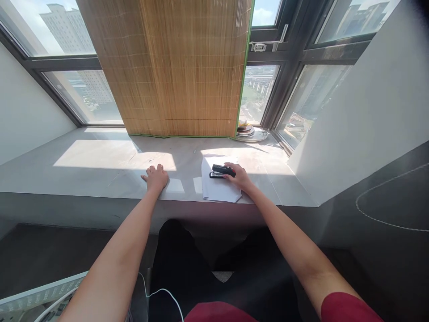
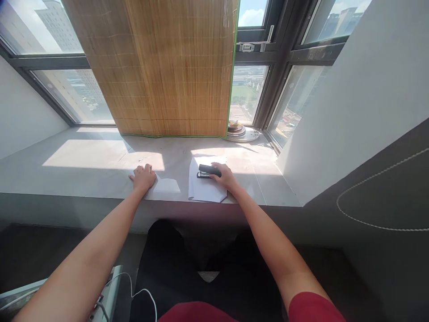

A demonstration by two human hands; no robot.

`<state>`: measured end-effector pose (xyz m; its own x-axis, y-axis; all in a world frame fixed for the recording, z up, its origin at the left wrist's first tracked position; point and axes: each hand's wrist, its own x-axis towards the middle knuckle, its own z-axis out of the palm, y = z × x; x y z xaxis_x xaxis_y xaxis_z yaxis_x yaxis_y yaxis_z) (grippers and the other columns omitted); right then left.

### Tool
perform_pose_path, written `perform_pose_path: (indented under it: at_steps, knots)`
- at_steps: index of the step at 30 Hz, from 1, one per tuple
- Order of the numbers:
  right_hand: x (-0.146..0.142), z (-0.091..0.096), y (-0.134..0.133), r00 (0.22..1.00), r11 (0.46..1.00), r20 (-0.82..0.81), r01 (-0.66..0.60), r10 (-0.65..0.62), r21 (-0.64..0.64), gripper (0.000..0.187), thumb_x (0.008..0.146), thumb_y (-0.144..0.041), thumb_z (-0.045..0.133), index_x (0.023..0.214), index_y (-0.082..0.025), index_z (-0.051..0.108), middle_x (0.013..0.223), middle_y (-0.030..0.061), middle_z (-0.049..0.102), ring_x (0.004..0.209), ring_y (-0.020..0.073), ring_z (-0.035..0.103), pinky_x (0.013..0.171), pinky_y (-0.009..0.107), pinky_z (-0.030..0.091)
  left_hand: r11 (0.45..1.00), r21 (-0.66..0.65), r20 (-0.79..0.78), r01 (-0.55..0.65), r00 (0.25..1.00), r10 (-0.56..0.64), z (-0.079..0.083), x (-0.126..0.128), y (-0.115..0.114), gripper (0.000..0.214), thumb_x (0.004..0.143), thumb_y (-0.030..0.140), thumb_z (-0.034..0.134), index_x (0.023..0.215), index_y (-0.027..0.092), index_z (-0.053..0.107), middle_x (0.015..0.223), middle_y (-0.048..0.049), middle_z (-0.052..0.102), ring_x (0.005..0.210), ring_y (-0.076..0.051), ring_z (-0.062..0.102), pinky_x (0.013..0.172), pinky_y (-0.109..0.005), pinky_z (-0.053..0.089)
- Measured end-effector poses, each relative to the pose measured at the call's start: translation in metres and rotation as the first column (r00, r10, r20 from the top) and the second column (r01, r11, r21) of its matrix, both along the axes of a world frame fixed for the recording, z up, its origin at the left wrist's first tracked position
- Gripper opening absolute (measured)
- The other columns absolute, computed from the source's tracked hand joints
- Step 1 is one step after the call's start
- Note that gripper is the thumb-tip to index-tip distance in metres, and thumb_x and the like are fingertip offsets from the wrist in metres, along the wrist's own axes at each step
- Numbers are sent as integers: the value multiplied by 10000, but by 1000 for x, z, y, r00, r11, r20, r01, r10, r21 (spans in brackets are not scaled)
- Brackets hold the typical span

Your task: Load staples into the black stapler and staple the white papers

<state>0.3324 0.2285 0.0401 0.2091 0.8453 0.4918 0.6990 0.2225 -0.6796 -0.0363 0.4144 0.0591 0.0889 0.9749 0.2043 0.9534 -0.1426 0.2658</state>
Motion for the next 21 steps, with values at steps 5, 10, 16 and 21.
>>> perform_pose_path:
  at_steps: [5, 10, 16, 21]
  knots:
    - [7, -1, -25, 981, 964, 4, 191, -195, 184, 213, 939, -364, 656, 760, -249, 672, 810, 50, 679, 759, 224, 566, 731, 381, 497, 1000, -1, -9, -6, 1000, 6, 4, 1, -4, 432, 1060, 297, 360, 1357, 179, 650, 1490, -286, 551, 1455, -472, 466, 1183, -802, 286]
    - [7, 0, -26, 973, 950, -63, 232, -224, 208, 242, 916, -309, 620, 693, -245, 686, 725, 27, 651, 705, 203, 531, 697, 362, 450, 1000, -7, 2, -15, 1000, 15, 8, 5, -8, 442, 1056, 260, 362, 1382, 175, 647, 1508, -284, 548, 1489, -465, 442, 1176, -760, 339]
    - [6, 4, -23, 974, 966, -51, 227, -223, 120, 284, 924, -348, 606, 676, -254, 707, 702, 30, 647, 712, 214, 540, 705, 366, 447, 997, 50, 55, 65, 996, -68, 11, 6, -8, 327, 988, 172, 450, 1177, 140, 715, 1343, -271, 646, 1365, -424, 562, 1128, -577, 472]
    - [4, 5, -22, 971, 969, 37, 234, -237, 85, 306, 882, -283, 585, 593, -261, 489, 680, 23, 579, 721, 211, 511, 717, 360, 429, 985, 88, 597, 150, 783, -173, 16, 53, -26, 357, 946, 127, 426, 1106, 189, 739, 1236, -162, 735, 1249, -306, 662, 1118, -477, 517]
